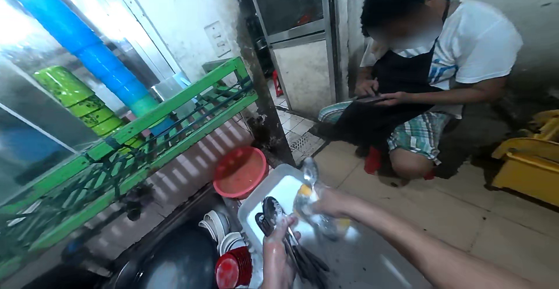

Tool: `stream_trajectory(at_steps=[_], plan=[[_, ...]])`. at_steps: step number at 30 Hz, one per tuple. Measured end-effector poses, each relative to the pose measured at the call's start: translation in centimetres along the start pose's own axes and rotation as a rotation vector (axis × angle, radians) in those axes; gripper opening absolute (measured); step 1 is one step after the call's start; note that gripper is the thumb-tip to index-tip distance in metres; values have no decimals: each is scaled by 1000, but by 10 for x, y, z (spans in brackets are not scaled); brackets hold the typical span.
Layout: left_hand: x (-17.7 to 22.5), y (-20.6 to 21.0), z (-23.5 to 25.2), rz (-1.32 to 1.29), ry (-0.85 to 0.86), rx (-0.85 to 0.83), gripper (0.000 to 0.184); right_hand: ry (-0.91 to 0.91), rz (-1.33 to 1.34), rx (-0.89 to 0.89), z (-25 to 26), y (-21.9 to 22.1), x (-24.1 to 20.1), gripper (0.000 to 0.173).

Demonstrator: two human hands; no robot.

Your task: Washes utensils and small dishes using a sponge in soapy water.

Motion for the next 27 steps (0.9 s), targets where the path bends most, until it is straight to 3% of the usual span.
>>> stream_trajectory(at_steps=[3, 6, 9, 13, 16, 21, 24, 27], plan=[[0, 9, -7, 43, -8, -128, 23, -95, -373, -267, -4, 31, -3, 60], [-6, 16, -14, 200, -65, -263, 19, -170, -461, -393, -13, 70, -9, 53], [-8, 14, -7, 142, -28, -311, 17, -206, -496, -383, -17, 91, 3, 53], [4, 0, 8, -197, 54, -137, 18, -135, -600, -311, -31, 87, 31, 70], [4, -7, 11, -254, -20, -43, 20, -111, -464, -78, -21, 54, 42, 61], [-2, 3, -7, 65, -170, -62, 20, -138, 257, 88, -20, 7, 9, 78], [-10, 8, -8, 239, -183, -141, 16, -154, 228, 105, -17, 8, -7, 76], [-11, 4, -4, 289, -165, -78, 18, -64, 322, 234, -5, 5, 3, 73]])
Point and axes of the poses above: each hand's wrist, its own z-axis towards the middle knuckle, its own y-axis out of the palm, x = y × z, the point moved 7 cm from there along z, towards the middle knuckle, and after that the axes turned 1 degree about z, right-handed, at the moved point
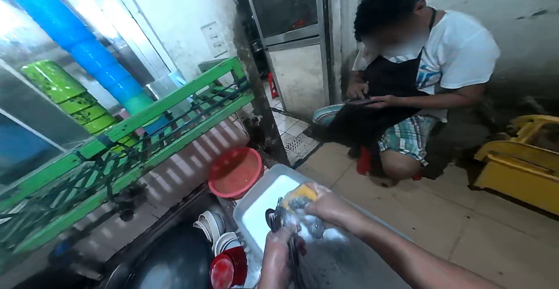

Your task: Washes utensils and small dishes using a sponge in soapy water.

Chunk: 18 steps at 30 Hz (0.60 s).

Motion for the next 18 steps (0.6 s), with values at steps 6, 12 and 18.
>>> stream_trajectory(at_steps=[6, 12, 18], plan=[[7, -8, -1, 103, 133, 99, 11, -89, -27, -123, -5, 29, 6, 73], [11, -5, -1, 27, 194, 97, 8, -26, -259, 35, 13, 8, -14, 74], [6, -10, 2, -51, 172, 69, 7, -110, -353, -100, 1, 35, -14, 67]])
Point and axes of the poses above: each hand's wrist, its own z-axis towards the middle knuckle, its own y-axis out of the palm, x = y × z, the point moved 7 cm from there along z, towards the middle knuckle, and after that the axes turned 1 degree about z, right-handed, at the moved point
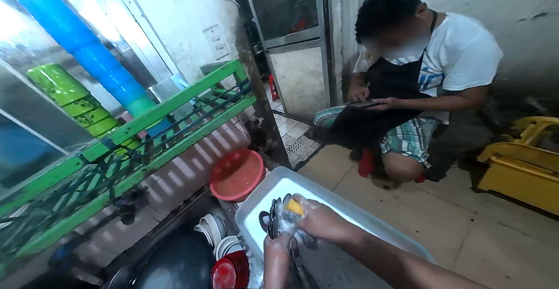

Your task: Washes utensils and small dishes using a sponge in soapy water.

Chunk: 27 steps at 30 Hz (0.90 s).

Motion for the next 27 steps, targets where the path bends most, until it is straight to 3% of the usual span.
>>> stream_trajectory(at_steps=[3, 6, 8, 12, 16, 18, 23, 27], plan=[[3, 3, -4, -109, -15, 6, 7, 88, 89, 176, 11, -32, 8, 65], [7, 2, -6, -175, 20, -42, 9, 90, 435, 320, 17, -59, 15, 81], [7, 6, -9, -147, 22, -110, 10, 55, 383, 237, 14, -55, 12, 87], [4, 16, -9, -77, -2, -218, 15, -18, 176, 94, 4, -50, -3, 71], [1, 13, -6, 17, -71, -128, 16, 33, 525, 385, 7, -87, 24, 69], [0, 12, -4, -15, -74, -57, 12, 78, 653, 461, 10, -86, 35, 70], [0, 7, -2, -88, -46, 38, 13, 76, 463, 164, -3, -1, 14, 76], [1, 3, 1, -218, -18, 27, 19, 121, 267, 52, 1, -24, 12, 65]])
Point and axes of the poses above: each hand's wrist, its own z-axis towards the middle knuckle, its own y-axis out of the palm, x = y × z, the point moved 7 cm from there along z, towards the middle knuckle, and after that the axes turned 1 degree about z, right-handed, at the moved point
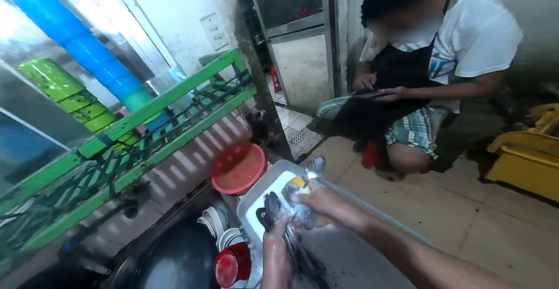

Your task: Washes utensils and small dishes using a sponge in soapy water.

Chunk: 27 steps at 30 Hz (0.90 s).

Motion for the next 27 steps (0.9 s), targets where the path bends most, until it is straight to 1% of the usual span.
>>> stream_trajectory(at_steps=[2, 4, 5, 7, 8, 10, 12, 14, 16, 17, 19, 21, 24, 26, 27], plan=[[2, 0, 3, -117, 8, -5, 17, 33, -287, -196, 2, -11, -8, 66], [2, 0, -2, -117, 3, -13, 20, -3, -543, -376, -2, 0, -7, 65], [3, 3, -8, -84, 0, -21, 19, -32, -620, -433, -4, 10, -5, 62], [3, 11, -16, 14, -8, -91, 17, -96, -677, -488, -12, 32, -2, 49], [2, 14, -17, 68, -9, -142, 18, -96, -682, -505, -18, 40, -1, 45], [3, 17, -18, 97, -3, -207, 20, -90, -708, -532, -28, 54, 5, 41], [5, 14, -14, 25, 37, -214, 14, -140, -756, -575, -33, 64, 14, 43], [10, 10, -5, -137, 97, -232, 23, -145, -794, -594, -41, 59, 21, 53], [16, 3, 3, -312, 120, -199, 31, -113, -758, -519, -43, 42, 26, 62], [17, 0, 5, -345, 115, -164, 30, -103, -730, -449, -39, 32, 27, 62], [14, -3, 4, -281, 61, -89, 25, -111, -693, -327, -27, 21, 25, 56], [6, -1, 1, -187, -59, -27, 23, -160, -682, -239, -13, 23, 27, 50], [-4, 1, 2, -130, -202, -12, 25, -218, -733, -149, -1, 40, 44, 53], [-5, 1, 3, -134, -236, -26, 23, -223, -758, -118, 2, 45, 51, 57], [-6, 1, 2, -132, -244, -33, 22, -204, -730, -106, 4, 42, 54, 55]])
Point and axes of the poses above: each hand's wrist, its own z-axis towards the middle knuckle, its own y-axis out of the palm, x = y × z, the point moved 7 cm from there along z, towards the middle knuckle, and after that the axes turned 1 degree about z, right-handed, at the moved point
